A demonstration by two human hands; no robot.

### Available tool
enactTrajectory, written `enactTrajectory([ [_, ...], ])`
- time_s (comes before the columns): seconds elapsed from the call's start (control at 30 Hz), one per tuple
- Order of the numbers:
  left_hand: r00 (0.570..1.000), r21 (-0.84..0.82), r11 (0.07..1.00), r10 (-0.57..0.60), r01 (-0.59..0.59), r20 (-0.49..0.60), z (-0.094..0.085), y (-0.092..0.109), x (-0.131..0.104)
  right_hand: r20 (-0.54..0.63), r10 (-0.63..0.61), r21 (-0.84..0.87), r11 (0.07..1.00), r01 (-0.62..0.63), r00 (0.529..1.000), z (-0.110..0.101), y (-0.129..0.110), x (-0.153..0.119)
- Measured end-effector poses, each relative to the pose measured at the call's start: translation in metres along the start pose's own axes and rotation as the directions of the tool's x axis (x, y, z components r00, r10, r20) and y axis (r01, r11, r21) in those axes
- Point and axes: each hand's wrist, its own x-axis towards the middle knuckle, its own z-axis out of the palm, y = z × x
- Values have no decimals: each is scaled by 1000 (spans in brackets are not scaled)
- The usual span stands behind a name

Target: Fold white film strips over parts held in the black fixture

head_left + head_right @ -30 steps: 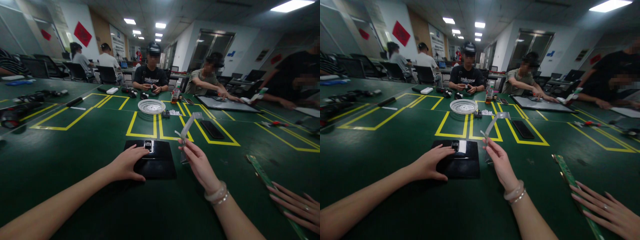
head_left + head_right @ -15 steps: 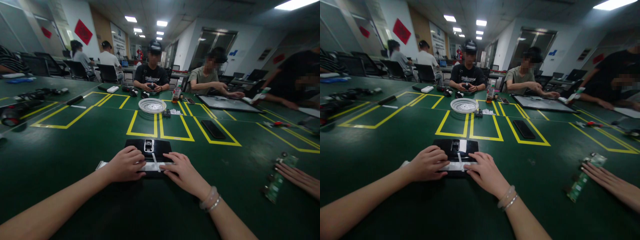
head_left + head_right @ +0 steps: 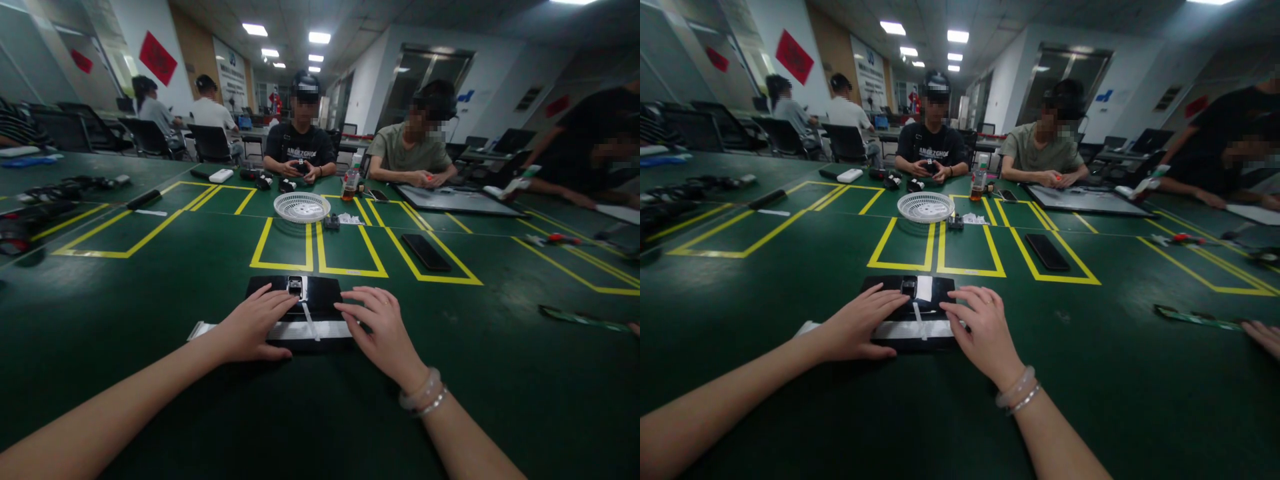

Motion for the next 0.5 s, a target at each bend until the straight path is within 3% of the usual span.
enactTrajectory([
  [0.17, 1000, -43, 999, 10, -11, -28, -6, 0, 4, -52, 3, 16, 1000, -2, 999, 2, 4, -1],
  [0.3, 995, -66, 996, -61, 56, -79, -16, -12, -1, -78, 6, 24, 1000, -4, 997, 3, 6, 0],
  [0.4, 978, -32, 987, -159, 156, -134, -23, -40, -9, -81, 10, 30, 1000, -8, 997, 3, 5, 0],
  [0.5, 925, 35, 941, -324, 337, -199, -30, -82, -25, -78, 6, 36, 999, -3, 997, 4, 5, 0],
])
